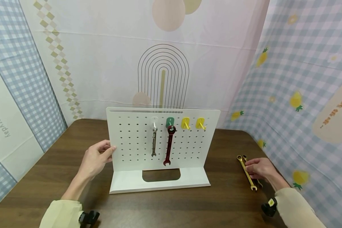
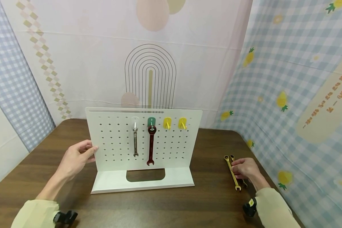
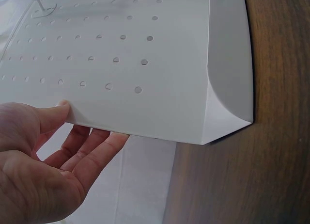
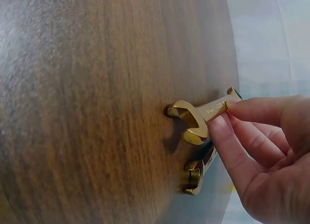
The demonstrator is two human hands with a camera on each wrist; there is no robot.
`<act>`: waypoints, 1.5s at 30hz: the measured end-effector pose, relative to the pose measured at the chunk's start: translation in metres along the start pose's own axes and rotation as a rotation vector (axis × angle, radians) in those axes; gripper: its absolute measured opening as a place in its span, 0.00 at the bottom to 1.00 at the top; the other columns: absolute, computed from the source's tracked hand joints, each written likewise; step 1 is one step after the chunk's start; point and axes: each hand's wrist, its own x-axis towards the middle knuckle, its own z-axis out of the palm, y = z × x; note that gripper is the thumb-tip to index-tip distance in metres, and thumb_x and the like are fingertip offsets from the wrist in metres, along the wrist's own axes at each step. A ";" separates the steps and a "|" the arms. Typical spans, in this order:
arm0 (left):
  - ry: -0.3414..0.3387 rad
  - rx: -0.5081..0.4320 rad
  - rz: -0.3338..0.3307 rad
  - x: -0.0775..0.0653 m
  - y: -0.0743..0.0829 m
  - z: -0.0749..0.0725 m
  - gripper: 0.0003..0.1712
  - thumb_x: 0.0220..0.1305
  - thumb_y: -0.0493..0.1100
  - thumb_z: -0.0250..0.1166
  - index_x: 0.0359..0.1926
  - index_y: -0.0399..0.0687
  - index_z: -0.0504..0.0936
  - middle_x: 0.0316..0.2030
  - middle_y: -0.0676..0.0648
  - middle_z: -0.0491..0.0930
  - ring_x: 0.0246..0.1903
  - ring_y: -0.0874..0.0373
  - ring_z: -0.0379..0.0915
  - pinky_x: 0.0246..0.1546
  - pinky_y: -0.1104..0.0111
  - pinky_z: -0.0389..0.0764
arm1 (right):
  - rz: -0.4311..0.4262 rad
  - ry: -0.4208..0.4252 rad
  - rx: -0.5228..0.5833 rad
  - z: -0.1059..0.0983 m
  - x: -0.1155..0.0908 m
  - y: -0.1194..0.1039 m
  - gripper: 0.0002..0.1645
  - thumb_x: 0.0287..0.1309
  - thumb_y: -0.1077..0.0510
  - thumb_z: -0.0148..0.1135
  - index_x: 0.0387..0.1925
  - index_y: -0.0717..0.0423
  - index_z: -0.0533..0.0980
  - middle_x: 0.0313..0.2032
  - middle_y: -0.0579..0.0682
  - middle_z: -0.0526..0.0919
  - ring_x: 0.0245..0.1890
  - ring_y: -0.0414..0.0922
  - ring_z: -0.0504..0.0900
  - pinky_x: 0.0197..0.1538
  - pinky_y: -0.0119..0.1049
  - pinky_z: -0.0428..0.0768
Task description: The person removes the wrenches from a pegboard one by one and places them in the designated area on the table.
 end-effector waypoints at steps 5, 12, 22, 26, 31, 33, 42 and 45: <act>0.000 -0.003 -0.001 0.000 -0.001 0.000 0.12 0.79 0.43 0.63 0.50 0.36 0.82 0.44 0.37 0.83 0.39 0.52 0.81 0.43 0.66 0.93 | -0.007 0.014 -0.001 0.002 0.000 0.000 0.20 0.66 0.68 0.67 0.55 0.78 0.77 0.31 0.48 0.88 0.30 0.41 0.86 0.33 0.39 0.92; -0.001 0.001 -0.005 -0.003 -0.003 -0.002 0.13 0.79 0.45 0.63 0.50 0.37 0.81 0.45 0.37 0.83 0.40 0.54 0.80 0.42 0.68 0.92 | -0.025 0.032 -0.009 0.007 0.000 0.000 0.20 0.64 0.68 0.68 0.54 0.77 0.78 0.31 0.48 0.87 0.30 0.41 0.85 0.33 0.39 0.92; 0.001 0.000 0.001 -0.003 -0.004 -0.003 0.13 0.79 0.44 0.63 0.51 0.38 0.82 0.46 0.37 0.83 0.40 0.55 0.80 0.42 0.68 0.93 | -0.029 0.052 -0.027 0.008 0.000 -0.004 0.25 0.60 0.71 0.68 0.57 0.79 0.75 0.37 0.56 0.85 0.29 0.42 0.85 0.33 0.39 0.92; 0.000 0.004 0.001 -0.004 -0.004 -0.003 0.12 0.79 0.44 0.63 0.51 0.38 0.82 0.45 0.37 0.83 0.40 0.54 0.80 0.42 0.68 0.93 | -0.027 0.060 -0.032 0.005 0.000 -0.006 0.25 0.64 0.70 0.67 0.60 0.80 0.73 0.39 0.60 0.86 0.29 0.43 0.86 0.34 0.39 0.92; -0.002 0.006 -0.004 -0.004 -0.004 -0.003 0.12 0.79 0.44 0.62 0.50 0.38 0.82 0.45 0.37 0.82 0.40 0.54 0.80 0.42 0.68 0.93 | -0.054 0.068 -0.026 -0.002 0.000 -0.010 0.25 0.66 0.69 0.65 0.60 0.81 0.71 0.36 0.59 0.86 0.29 0.44 0.86 0.35 0.39 0.93; -0.004 0.005 -0.006 -0.004 -0.003 -0.002 0.13 0.80 0.44 0.62 0.51 0.37 0.82 0.45 0.37 0.82 0.40 0.53 0.80 0.42 0.67 0.93 | -0.071 0.073 -0.015 -0.003 -0.002 -0.012 0.26 0.65 0.70 0.64 0.60 0.81 0.71 0.35 0.57 0.86 0.30 0.45 0.86 0.36 0.39 0.93; -0.010 0.006 0.005 -0.002 -0.002 -0.001 0.13 0.80 0.44 0.62 0.52 0.37 0.81 0.46 0.36 0.82 0.41 0.52 0.81 0.43 0.66 0.93 | -0.153 0.059 0.014 0.003 -0.020 -0.031 0.21 0.67 0.67 0.66 0.56 0.78 0.76 0.36 0.54 0.90 0.33 0.45 0.90 0.41 0.41 0.94; -0.010 0.002 0.009 -0.002 -0.001 -0.001 0.13 0.80 0.44 0.62 0.52 0.37 0.82 0.45 0.36 0.82 0.40 0.52 0.81 0.42 0.66 0.93 | -0.188 0.038 0.009 0.009 -0.027 -0.042 0.21 0.69 0.65 0.67 0.56 0.77 0.77 0.38 0.54 0.91 0.35 0.45 0.90 0.42 0.42 0.94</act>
